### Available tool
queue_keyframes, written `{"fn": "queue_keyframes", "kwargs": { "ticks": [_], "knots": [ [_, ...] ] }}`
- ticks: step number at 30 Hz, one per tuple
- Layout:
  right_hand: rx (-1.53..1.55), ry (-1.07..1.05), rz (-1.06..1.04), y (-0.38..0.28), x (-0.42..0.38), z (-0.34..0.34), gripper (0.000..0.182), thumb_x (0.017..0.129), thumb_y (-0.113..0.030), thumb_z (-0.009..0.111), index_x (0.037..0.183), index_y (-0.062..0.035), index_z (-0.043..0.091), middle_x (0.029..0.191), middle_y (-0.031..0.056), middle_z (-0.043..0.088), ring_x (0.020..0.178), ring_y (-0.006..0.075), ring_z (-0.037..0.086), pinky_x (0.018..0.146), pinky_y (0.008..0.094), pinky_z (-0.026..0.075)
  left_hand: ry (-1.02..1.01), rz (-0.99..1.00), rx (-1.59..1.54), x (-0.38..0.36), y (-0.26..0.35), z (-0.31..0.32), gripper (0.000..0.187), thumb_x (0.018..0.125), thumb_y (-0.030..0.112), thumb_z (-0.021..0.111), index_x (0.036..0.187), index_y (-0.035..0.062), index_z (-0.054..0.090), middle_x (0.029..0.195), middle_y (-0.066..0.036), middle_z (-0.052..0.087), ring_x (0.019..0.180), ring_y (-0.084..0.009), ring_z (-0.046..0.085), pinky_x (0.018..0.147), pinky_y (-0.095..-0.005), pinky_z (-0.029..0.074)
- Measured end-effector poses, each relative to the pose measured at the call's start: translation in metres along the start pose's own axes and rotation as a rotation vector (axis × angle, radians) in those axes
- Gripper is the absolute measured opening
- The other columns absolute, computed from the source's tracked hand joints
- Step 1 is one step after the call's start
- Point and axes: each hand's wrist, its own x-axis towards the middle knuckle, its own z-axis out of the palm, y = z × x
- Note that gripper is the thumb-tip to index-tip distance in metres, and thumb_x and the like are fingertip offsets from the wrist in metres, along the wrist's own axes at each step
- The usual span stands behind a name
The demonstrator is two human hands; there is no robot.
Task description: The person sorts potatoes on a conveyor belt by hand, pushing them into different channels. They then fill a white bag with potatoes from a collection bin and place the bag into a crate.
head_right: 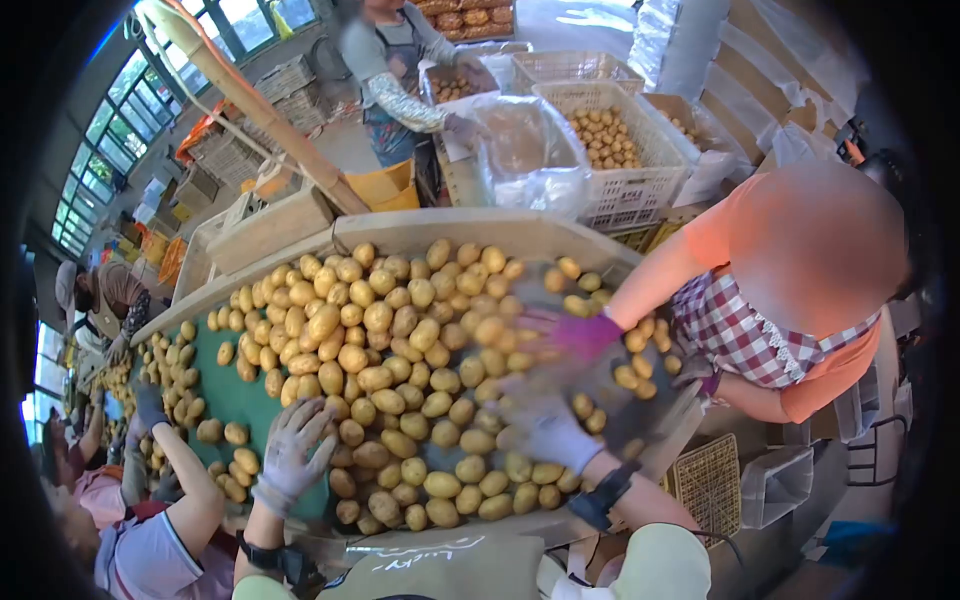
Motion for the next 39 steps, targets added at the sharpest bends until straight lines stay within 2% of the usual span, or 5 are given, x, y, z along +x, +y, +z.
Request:
{"fn": "queue_keyframes", "kwargs": {
  "ticks": [7,16,20,29,39],
  "knots": [
    [0.113,0.070,-0.116,-0.037,0.042,0.002,0.058,0.086,-0.041,0.075,0.140,-0.0257,0.065,0.152,0.0138,0.053,0.138,0.0333,0.050,0.113,0.0613,0.033,-0.089,0.336,0.127,0.046,0.015,0.054,0.052,0.093,0.031,0.069,0.142,0.0139,0.064,0.139,-0.015,0.063,0.132,-0.0390,0.056,0.113,-0.0495,0.044],
    [0.042,0.047,0.473,-0.010,0.140,0.033,0.071,0.092,-0.060,0.066,0.154,-0.0284,0.053,0.167,0.0202,0.035,0.156,0.0527,0.021,0.124,0.0709,0.013,-0.188,0.129,0.053,0.022,-0.006,0.047,0.058,0.092,0.034,0.069,0.147,0.0177,0.061,0.124,-0.015,0.064,0.122,-0.0371,0.059,0.107,-0.0511,0.047],
    [0.142,-0.143,0.047,-0.019,0.079,0.030,0.062,0.093,-0.057,0.067,0.149,-0.0323,0.059,0.166,0.0161,0.037,0.157,0.0493,0.021,0.123,0.0720,0.016,-0.236,0.093,-0.077,0.010,-0.019,0.053,0.058,0.091,0.034,0.071,0.146,0.0176,0.062,0.125,-0.013,0.066,0.126,-0.0369,0.058,0.110,-0.0509,0.046],
    [0.046,0.151,0.442,0.053,0.035,-0.023,0.022,0.095,-0.026,0.069,0.110,-0.0094,0.073,0.106,0.0157,0.074,0.106,0.0362,0.068,0.104,0.0536,0.046,-0.206,0.036,-0.030,-0.002,-0.010,0.062,0.053,0.091,0.036,0.070,0.142,0.0211,0.066,0.130,-0.011,0.066,0.131,-0.0365,0.056,0.111,-0.0525,0.043],
    [0.242,0.400,0.762,0.166,0.107,-0.006,0.033,0.095,-0.019,0.060,0.123,-0.0105,0.074,0.117,0.0230,0.073,0.111,0.0424,0.069,0.098,0.0480,0.054,-0.255,-0.003,0.006,-0.001,0.001,0.057,0.052,0.093,0.033,0.069,0.143,0.0204,0.065,0.134,-0.012,0.065,0.135,-0.0391,0.054,0.112,-0.0527,0.043]
  ]
}}
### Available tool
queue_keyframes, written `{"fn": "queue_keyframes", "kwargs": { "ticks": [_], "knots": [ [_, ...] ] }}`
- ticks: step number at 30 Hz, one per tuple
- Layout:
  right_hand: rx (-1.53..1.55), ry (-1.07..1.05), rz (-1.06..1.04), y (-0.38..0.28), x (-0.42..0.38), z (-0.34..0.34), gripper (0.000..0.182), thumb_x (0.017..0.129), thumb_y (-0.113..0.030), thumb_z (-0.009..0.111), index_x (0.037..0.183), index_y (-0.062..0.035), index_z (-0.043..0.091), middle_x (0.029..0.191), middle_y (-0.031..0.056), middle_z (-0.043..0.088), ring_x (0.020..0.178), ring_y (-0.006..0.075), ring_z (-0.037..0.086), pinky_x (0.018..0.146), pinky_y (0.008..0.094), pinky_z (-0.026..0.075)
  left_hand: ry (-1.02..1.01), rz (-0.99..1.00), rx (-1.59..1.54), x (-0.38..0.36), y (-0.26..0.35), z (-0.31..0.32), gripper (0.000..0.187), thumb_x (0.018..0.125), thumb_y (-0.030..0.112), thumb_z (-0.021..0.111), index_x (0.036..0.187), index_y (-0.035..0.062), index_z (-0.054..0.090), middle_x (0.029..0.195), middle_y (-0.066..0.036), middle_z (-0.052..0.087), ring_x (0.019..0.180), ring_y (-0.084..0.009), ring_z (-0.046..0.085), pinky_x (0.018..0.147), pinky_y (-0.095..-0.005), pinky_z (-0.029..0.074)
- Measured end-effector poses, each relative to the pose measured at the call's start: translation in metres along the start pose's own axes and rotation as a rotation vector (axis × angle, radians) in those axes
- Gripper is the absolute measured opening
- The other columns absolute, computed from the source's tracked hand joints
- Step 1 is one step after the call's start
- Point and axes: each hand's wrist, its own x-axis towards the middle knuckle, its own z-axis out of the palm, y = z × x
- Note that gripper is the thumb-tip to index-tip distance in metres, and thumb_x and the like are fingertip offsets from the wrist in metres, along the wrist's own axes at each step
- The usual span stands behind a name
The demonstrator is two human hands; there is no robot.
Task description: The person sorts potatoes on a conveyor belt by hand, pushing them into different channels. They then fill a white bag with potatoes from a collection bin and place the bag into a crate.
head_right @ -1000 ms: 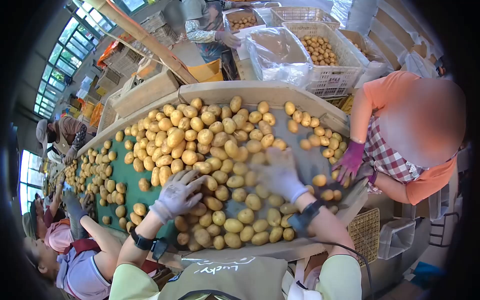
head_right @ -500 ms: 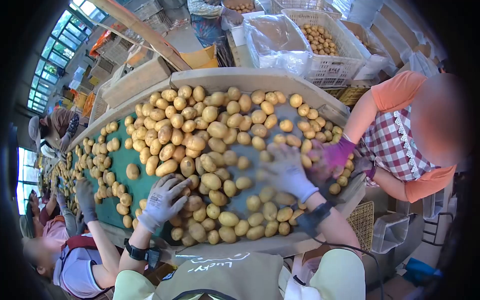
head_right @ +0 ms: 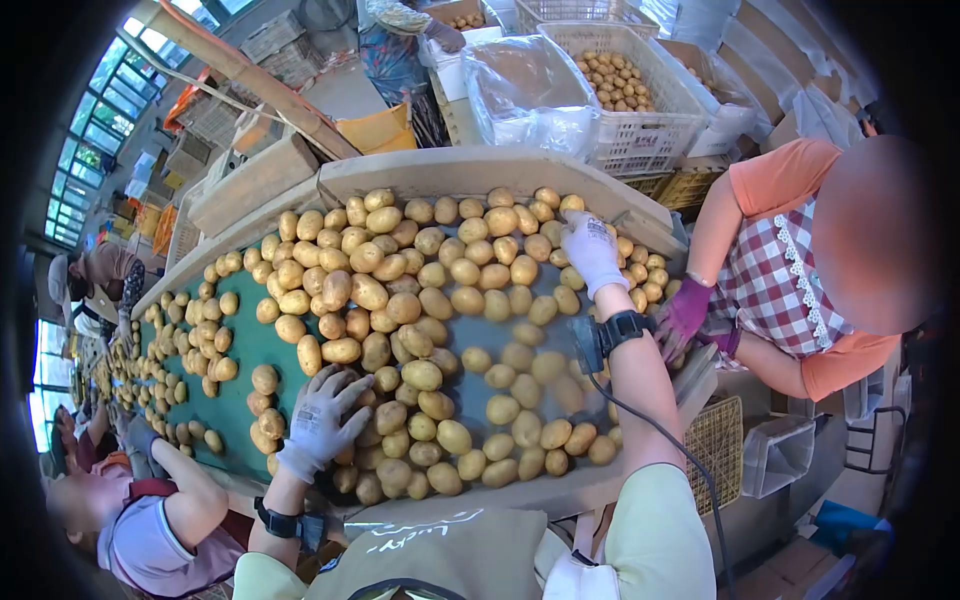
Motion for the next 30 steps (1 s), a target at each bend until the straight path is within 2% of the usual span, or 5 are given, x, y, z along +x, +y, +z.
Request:
{"fn": "queue_keyframes", "kwargs": {
  "ticks": [5,9,15,19,30],
  "knots": [
    [-0.149,-0.354,-0.479,-0.060,-0.017,0.020,0.049,0.094,-0.017,0.062,0.142,-0.0128,0.064,0.127,0.0203,0.072,0.116,0.0389,0.070,0.106,0.0458,0.052,0.032,-0.010,-0.055,0.006,0.000,0.006,0.050,0.093,0.034,0.069,0.141,0.0198,0.066,0.134,-0.013,0.065,0.136,-0.0401,0.053,0.113,-0.0529,0.043],
    [-0.353,-0.664,-0.115,-0.081,0.000,0.031,0.057,0.091,-0.024,0.064,0.147,-0.0167,0.058,0.144,0.0219,0.062,0.131,0.0375,0.061,0.111,0.0470,0.048,-0.018,-0.021,-0.076,0.011,0.003,0.003,0.049,0.093,0.034,0.069,0.141,0.0193,0.067,0.134,-0.013,0.065,0.137,-0.0401,0.053,0.113,-0.0531,0.042],
    [0.469,-0.208,-0.347,-0.085,-0.083,0.014,0.073,0.089,-0.034,0.078,0.151,-0.0049,0.052,0.129,0.0199,0.070,0.113,0.0365,0.070,0.107,0.0449,0.052,0.104,0.046,-0.294,0.010,0.004,-0.007,0.042,0.095,0.032,0.069,0.130,0.0100,0.072,0.116,-0.014,0.073,0.126,-0.0377,0.063,0.110,-0.0488,0.048],
    [0.411,-0.467,-0.303,-0.155,-0.139,-0.031,0.074,0.084,-0.026,0.080,0.150,-0.0064,0.052,0.147,0.0187,0.060,0.137,0.0365,0.056,0.113,0.0433,0.047,0.224,0.173,-0.325,0.041,0.043,-0.029,0.043,0.090,0.039,0.076,0.118,0.0060,0.075,0.100,-0.013,0.073,0.101,-0.0340,0.069,0.090,-0.0441,0.055],
    [0.131,-0.657,-0.954,-0.184,-0.191,-0.017,0.092,0.079,-0.026,0.076,0.158,0.0021,0.038,0.098,0.0130,0.065,0.090,0.0319,0.065,0.078,0.0469,0.052,-0.289,0.115,-0.569,0.038,0.048,-0.013,0.037,0.097,0.042,0.063,0.095,0.0062,0.074,0.083,-0.021,0.070,0.078,-0.0384,0.071,0.071,-0.0501,0.055]
  ]
}}
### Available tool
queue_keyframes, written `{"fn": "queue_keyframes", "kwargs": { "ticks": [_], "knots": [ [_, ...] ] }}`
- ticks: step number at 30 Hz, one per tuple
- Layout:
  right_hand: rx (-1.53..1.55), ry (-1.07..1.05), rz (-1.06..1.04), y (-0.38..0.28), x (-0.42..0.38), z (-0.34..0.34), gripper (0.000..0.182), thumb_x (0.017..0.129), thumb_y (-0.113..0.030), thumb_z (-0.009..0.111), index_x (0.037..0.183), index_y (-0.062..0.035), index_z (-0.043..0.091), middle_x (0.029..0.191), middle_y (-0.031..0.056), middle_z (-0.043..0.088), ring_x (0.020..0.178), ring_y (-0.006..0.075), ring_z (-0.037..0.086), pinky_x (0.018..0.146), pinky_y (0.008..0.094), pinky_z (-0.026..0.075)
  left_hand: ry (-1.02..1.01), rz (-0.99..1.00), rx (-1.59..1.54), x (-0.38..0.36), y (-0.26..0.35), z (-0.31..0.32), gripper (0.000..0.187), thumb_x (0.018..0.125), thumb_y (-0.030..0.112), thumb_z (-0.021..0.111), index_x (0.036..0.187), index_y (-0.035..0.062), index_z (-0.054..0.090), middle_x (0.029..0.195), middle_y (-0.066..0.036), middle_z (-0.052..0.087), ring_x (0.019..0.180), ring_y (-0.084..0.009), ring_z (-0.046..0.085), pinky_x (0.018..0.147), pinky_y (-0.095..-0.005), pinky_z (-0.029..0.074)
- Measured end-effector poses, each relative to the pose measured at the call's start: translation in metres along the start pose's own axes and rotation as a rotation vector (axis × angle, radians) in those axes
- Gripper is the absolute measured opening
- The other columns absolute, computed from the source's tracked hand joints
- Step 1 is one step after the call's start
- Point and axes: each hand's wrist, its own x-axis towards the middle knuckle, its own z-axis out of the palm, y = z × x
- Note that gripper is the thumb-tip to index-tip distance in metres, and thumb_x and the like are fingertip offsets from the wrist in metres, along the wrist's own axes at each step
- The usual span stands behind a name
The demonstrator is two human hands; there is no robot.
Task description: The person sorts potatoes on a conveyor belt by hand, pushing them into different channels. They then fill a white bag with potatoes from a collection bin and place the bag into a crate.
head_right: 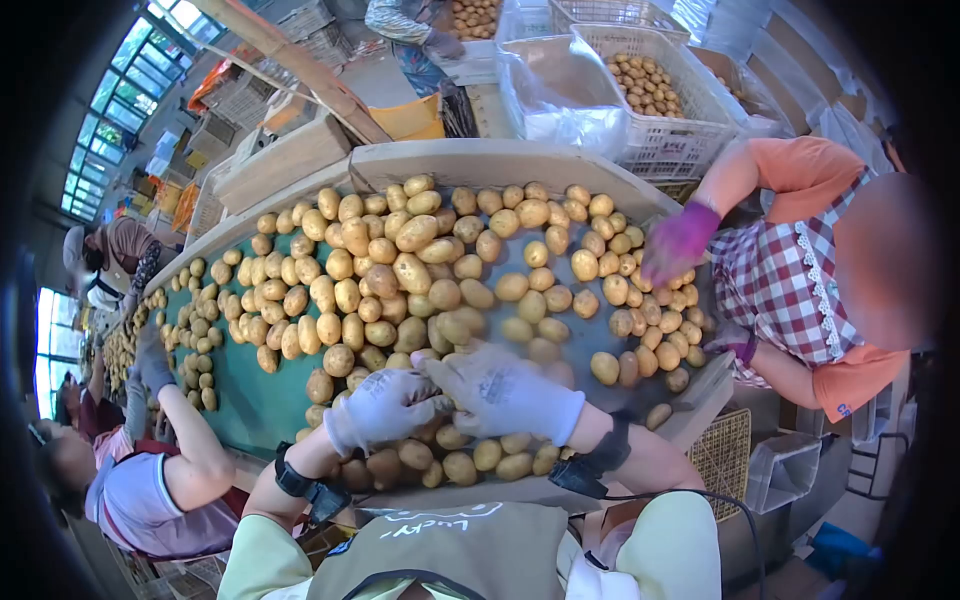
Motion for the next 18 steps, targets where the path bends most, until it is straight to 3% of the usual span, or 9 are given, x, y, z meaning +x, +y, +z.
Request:
{"fn": "queue_keyframes", "kwargs": {
  "ticks": [5,7,8,10,11,13,14,16,18],
  "knots": [
    [-0.239,-0.180,0.136,-0.028,0.015,0.011,0.099,0.080,-0.032,0.077,0.162,-0.0003,0.032,0.097,0.0106,0.065,0.092,0.0250,0.066,0.080,0.0443,0.052,0.084,-0.108,0.186,-0.015,0.010,0.008,0.032,0.093,0.034,0.065,0.081,0.0055,0.073,0.074,-0.016,0.070,0.071,-0.0365,0.070,0.066,-0.0495,0.054],
    [-0.208,-0.194,0.193,-0.026,0.020,0.021,0.100,0.079,-0.029,0.078,0.163,-0.0016,0.032,0.102,0.0107,0.065,0.094,0.0267,0.065,0.083,0.0445,0.052,0.267,0.094,0.210,-0.017,0.003,0.011,0.025,0.085,0.025,0.069,0.071,0.0053,0.069,0.070,-0.014,0.066,0.064,-0.0357,0.065,0.061,-0.0459,0.051],
    [-0.207,-0.196,0.192,-0.025,0.020,0.019,0.100,0.079,-0.029,0.078,0.163,-0.0016,0.032,0.102,0.0107,0.065,0.094,0.0267,0.065,0.083,0.0445,0.052,0.267,0.092,0.209,-0.018,0.002,0.011,0.025,0.085,0.025,0.069,0.071,0.0053,0.069,0.070,-0.014,0.066,0.064,-0.0357,0.065,0.061,-0.0459,0.051],
    [0.252,-0.084,0.231,-0.022,0.017,0.010,0.093,0.085,-0.026,0.079,0.163,-0.0036,0.033,0.122,0.0146,0.066,0.112,0.0300,0.065,0.096,0.0432,0.053,0.446,0.217,0.232,-0.021,-0.001,0.002,0.018,0.081,0.018,0.069,0.068,0.0058,0.066,0.068,-0.014,0.065,0.062,-0.0348,0.063,0.060,-0.0454,0.049],
    [0.257,-0.089,0.228,-0.023,0.011,0.010,0.093,0.085,-0.026,0.079,0.163,-0.0036,0.033,0.122,0.0146,0.066,0.112,0.0300,0.065,0.096,0.0432,0.053,0.532,0.181,0.319,-0.023,-0.003,-0.007,0.017,0.081,0.013,0.068,0.066,0.0060,0.064,0.067,-0.013,0.064,0.063,-0.0344,0.061,0.060,-0.0456,0.048],
    [0.561,0.151,0.257,-0.021,-0.003,0.014,0.088,0.092,-0.030,0.078,0.163,-0.0050,0.033,0.143,0.0176,0.059,0.132,0.0314,0.058,0.113,0.0392,0.047,0.744,0.070,0.203,-0.028,-0.013,-0.029,0.016,0.082,0.011,0.069,0.068,0.0033,0.065,0.069,-0.014,0.065,0.064,-0.0328,0.063,0.062,-0.0424,0.049],
    [0.690,0.148,0.335,-0.019,-0.009,0.015,0.084,0.096,-0.033,0.078,0.162,-0.0047,0.034,0.154,0.0183,0.053,0.145,0.0282,0.049,0.122,0.0386,0.039,0.790,0.027,0.180,-0.039,-0.014,-0.041,0.015,0.084,0.011,0.069,0.072,0.0016,0.068,0.071,-0.015,0.067,0.066,-0.0309,0.065,0.064,-0.0400,0.050],
    [0.771,0.195,0.326,-0.009,-0.019,0.019,0.084,0.095,-0.031,0.079,0.162,-0.0057,0.036,0.154,0.0170,0.054,0.144,0.0281,0.050,0.121,0.0397,0.040,0.844,-0.064,0.151,-0.054,-0.017,-0.054,0.012,0.089,0.007,0.069,0.088,-0.0019,0.077,0.077,-0.015,0.072,0.076,-0.0267,0.070,0.073,-0.0351,0.054],
    [0.945,0.236,0.366,-0.012,-0.026,0.016,0.080,0.092,-0.027,0.083,0.159,-0.0069,0.043,0.151,0.0134,0.057,0.139,0.0281,0.055,0.118,0.0425,0.043,0.879,-0.089,0.183,-0.070,-0.016,-0.055,0.010,0.089,0.004,0.069,0.091,-0.0004,0.078,0.082,-0.014,0.073,0.079,-0.0280,0.070,0.076,-0.0365,0.054]
  ]
}}
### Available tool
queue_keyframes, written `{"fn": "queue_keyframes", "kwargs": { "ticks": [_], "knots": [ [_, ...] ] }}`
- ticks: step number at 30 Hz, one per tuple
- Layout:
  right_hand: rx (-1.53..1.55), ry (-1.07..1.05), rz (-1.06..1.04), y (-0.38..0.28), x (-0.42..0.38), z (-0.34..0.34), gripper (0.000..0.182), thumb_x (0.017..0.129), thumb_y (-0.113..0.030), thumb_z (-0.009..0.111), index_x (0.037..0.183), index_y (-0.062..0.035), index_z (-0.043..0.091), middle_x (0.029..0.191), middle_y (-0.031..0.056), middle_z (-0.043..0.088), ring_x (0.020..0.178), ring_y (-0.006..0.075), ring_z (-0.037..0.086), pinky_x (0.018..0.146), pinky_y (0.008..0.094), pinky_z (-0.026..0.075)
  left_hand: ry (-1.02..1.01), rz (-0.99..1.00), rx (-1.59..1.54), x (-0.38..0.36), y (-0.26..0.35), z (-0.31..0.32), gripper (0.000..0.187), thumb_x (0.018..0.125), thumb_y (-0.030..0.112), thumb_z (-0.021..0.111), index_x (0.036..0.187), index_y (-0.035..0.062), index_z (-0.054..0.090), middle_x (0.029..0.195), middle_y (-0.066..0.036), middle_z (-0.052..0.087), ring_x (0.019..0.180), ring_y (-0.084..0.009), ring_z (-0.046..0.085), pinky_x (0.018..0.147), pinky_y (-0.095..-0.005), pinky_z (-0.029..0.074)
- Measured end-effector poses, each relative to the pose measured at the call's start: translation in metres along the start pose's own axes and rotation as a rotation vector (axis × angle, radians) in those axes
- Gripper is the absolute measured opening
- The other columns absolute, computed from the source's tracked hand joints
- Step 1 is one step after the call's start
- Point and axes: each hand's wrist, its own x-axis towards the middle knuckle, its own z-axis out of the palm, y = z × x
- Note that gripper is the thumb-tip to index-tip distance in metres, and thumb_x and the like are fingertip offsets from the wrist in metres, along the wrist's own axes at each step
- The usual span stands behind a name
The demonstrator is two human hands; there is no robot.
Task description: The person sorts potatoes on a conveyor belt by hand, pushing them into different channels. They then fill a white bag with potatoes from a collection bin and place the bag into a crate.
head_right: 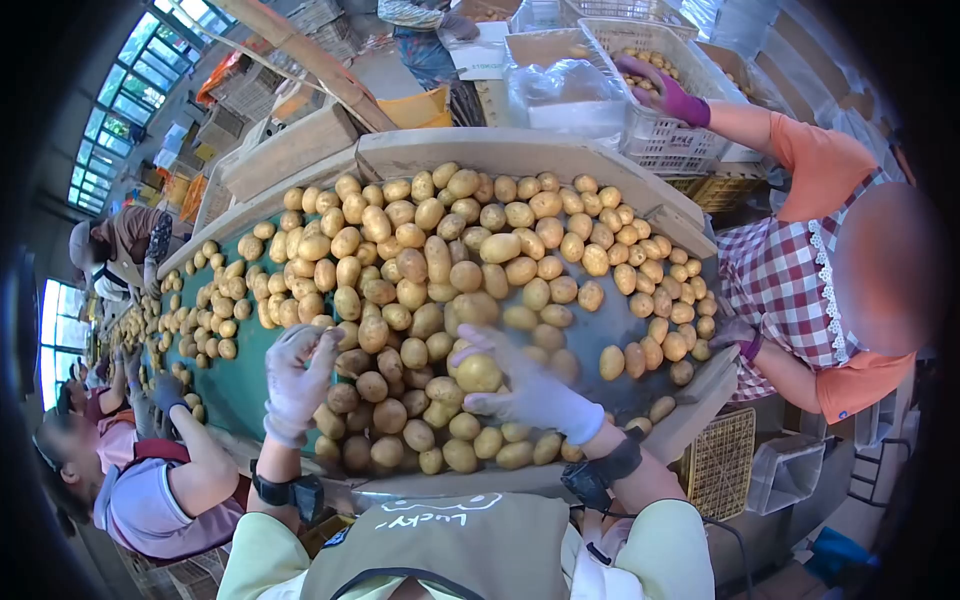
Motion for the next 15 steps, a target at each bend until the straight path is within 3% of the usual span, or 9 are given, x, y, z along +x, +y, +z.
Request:
{"fn": "queue_keyframes", "kwargs": {
  "ticks": [4,6,8,10,11,12,14,15],
  "knots": [
    [-0.086,0.049,-0.104,-0.026,-0.002,-0.004,0.069,0.093,-0.025,0.081,0.152,-0.0046,0.051,0.143,0.0143,0.061,0.130,0.0308,0.060,0.112,0.0434,0.048,0.234,-0.028,0.157,-0.028,-0.011,-0.039,0.017,0.090,-0.002,0.067,0.102,0.0008,0.080,0.112,-0.014,0.074,0.107,-0.0294,0.068,0.095,-0.0378,0.054],
    [-0.709,0.204,-0.798,-0.083,0.008,-0.016,0.055,0.095,-0.017,0.077,0.144,-0.0028,0.057,0.139,0.0179,0.063,0.121,0.0354,0.063,0.103,0.0458,0.051,0.294,-0.029,0.271,-0.045,-0.019,-0.058,0.017,0.090,-0.002,0.068,0.102,0.0000,0.080,0.123,-0.016,0.072,0.119,-0.0315,0.065,0.102,-0.0394,0.051],
    [-0.133,0.059,-0.926,-0.119,0.026,-0.042,0.052,0.092,-0.012,0.075,0.140,-0.0024,0.058,0.132,0.0230,0.064,0.115,0.0427,0.063,0.098,0.0489,0.052,0.187,-0.048,0.310,-0.063,-0.032,-0.081,0.015,0.090,0.001,0.069,0.101,-0.0005,0.080,0.132,-0.018,0.069,0.126,-0.0347,0.061,0.109,-0.0450,0.046],
    [-1.013,0.859,-0.802,-0.135,0.081,-0.088,0.053,0.094,-0.018,0.071,0.142,-0.0021,0.057,0.134,0.0261,0.063,0.116,0.0466,0.061,0.099,0.0543,0.050,0.217,-0.036,0.293,-0.066,-0.039,-0.072,0.021,0.090,0.002,0.069,0.108,0.0008,0.079,0.135,-0.019,0.067,0.128,-0.0358,0.060,0.111,-0.0467,0.044],
    [-1.217,0.968,-0.672,-0.134,0.115,-0.120,0.053,0.096,-0.022,0.068,0.144,-0.0016,0.056,0.134,0.0264,0.062,0.118,0.0467,0.060,0.100,0.0556,0.050,0.242,-0.023,0.286,-0.066,-0.041,-0.069,0.026,0.090,0.002,0.069,0.115,0.0021,0.079,0.139,-0.019,0.065,0.129,-0.0368,0.059,0.113,-0.0485,0.042],
    [-1.414,1.081,-0.533,-0.120,0.138,-0.146,0.054,0.098,-0.026,0.066,0.145,-0.0012,0.055,0.135,0.0267,0.062,0.121,0.0469,0.059,0.101,0.0570,0.049,0.211,-0.002,0.396,-0.061,-0.024,-0.064,0.046,0.088,0.005,0.070,0.134,0.0059,0.071,0.147,-0.020,0.059,0.133,-0.0386,0.056,0.115,-0.0512,0.040],
    [-1.145,0.808,-0.624,-0.055,0.142,-0.167,0.058,0.101,-0.031,0.061,0.151,-0.0037,0.051,0.144,0.0265,0.057,0.132,0.0442,0.055,0.108,0.0582,0.044,0.192,0.042,0.409,-0.062,-0.029,-0.056,0.054,0.087,0.007,0.072,0.140,0.0076,0.066,0.149,-0.020,0.057,0.135,-0.0394,0.055,0.116,-0.0529,0.040],
    [-1.267,0.759,-0.502,-0.037,0.132,-0.148,0.063,0.101,-0.032,0.063,0.156,-0.0053,0.047,0.150,0.0251,0.055,0.136,0.0425,0.054,0.112,0.0544,0.043,0.157,0.062,0.417,-0.064,-0.033,-0.048,0.062,0.085,0.010,0.073,0.146,0.0092,0.061,0.152,-0.020,0.054,0.137,-0.0402,0.053,0.116,-0.0546,0.039]
  ]
}}
